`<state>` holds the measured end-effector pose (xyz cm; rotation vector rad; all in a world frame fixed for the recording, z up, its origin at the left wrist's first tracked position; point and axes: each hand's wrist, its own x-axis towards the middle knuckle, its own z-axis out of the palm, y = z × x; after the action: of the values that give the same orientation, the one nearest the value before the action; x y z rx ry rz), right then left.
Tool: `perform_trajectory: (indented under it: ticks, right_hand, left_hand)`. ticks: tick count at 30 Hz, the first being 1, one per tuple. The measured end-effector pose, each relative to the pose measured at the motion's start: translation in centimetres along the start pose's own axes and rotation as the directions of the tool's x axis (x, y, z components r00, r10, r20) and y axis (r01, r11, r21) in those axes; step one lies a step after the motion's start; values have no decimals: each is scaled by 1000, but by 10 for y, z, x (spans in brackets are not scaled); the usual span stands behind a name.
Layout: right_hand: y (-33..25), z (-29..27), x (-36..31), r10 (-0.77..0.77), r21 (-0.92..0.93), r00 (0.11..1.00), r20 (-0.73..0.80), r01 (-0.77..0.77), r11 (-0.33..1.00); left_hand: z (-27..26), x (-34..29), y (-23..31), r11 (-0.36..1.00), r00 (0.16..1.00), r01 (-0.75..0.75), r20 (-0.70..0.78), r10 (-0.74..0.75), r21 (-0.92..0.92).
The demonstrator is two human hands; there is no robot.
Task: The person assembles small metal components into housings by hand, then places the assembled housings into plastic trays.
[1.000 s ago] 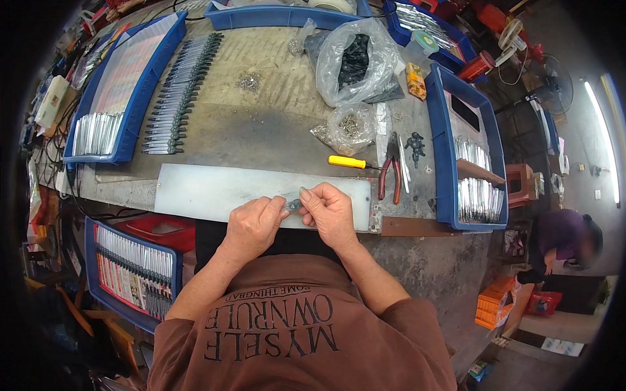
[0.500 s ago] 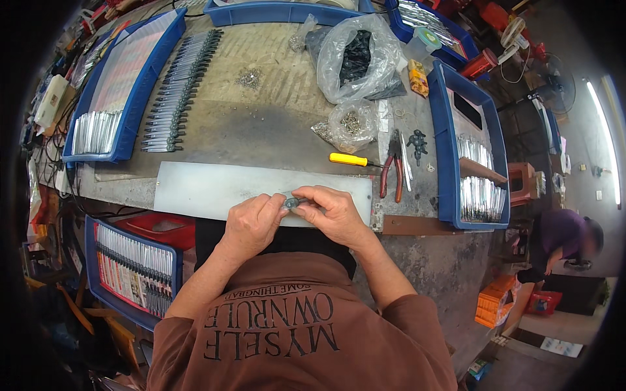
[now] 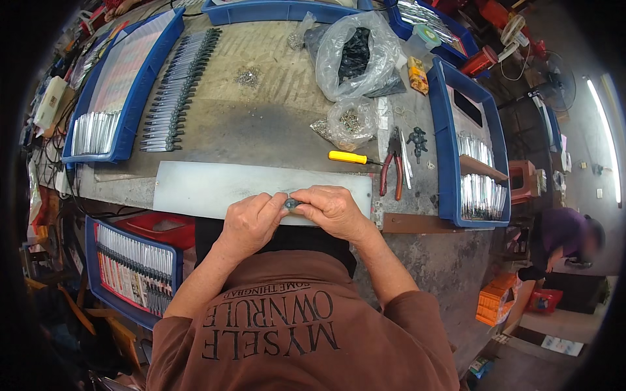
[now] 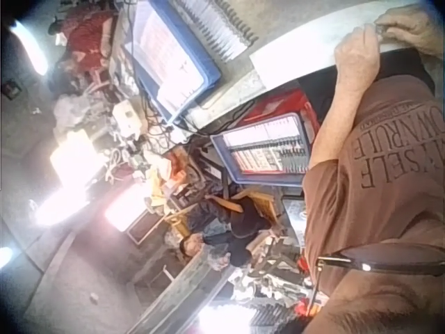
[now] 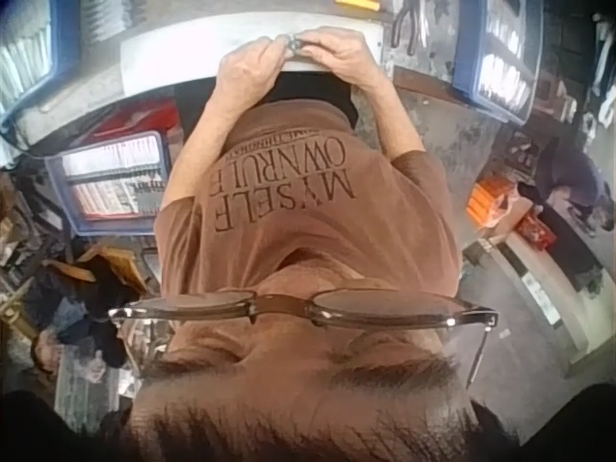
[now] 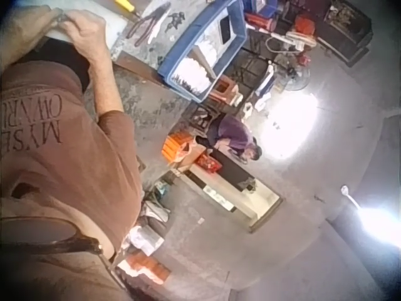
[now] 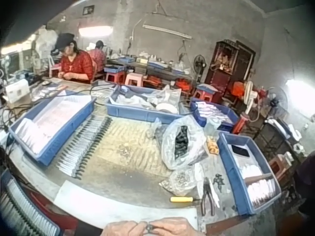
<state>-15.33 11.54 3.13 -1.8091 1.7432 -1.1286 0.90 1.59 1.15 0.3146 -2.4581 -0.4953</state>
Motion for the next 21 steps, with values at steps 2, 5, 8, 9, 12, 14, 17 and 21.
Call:
perform_trajectory:
  ticks: [2,5,8,9,12,14,17,21]
  right_hand:
    - [0,-1,1,-1,-5,1000,16,1,1000]
    - [2,-2,0,-11,-27,1000,19,11,1000]
    - [3,-3,0,-26,-60,999,23,27,998]
    - [2,-4,1,-29,-54,999,31,31,998]
    - [3,-6,3,-31,-39,998,47,33,999]
    - [4,-6,3,-28,-33,998,54,30,999]
    - [9,-2,2,-86,-23,996,6,86,996]
    - [8,-1,2,-56,-32,998,-1,56,998]
  left_hand:
    - [0,1,0,1000,1000,3,-4,-3,-12]
    - [0,1,0,1000,1000,2,-7,-2,-15]
    - [-2,2,1,1000,1000,-5,11,5,-15]
    - [-2,2,0,1000,1000,-5,11,5,-15]
    - [-1,1,-1,1000,1000,-17,-2,17,-16]
    - [-2,2,0,1000,1000,-22,10,22,-12]
    - [1,1,-1,1000,1000,-9,5,9,-2]
    - [3,2,-3,1000,1000,-6,-13,6,-12]
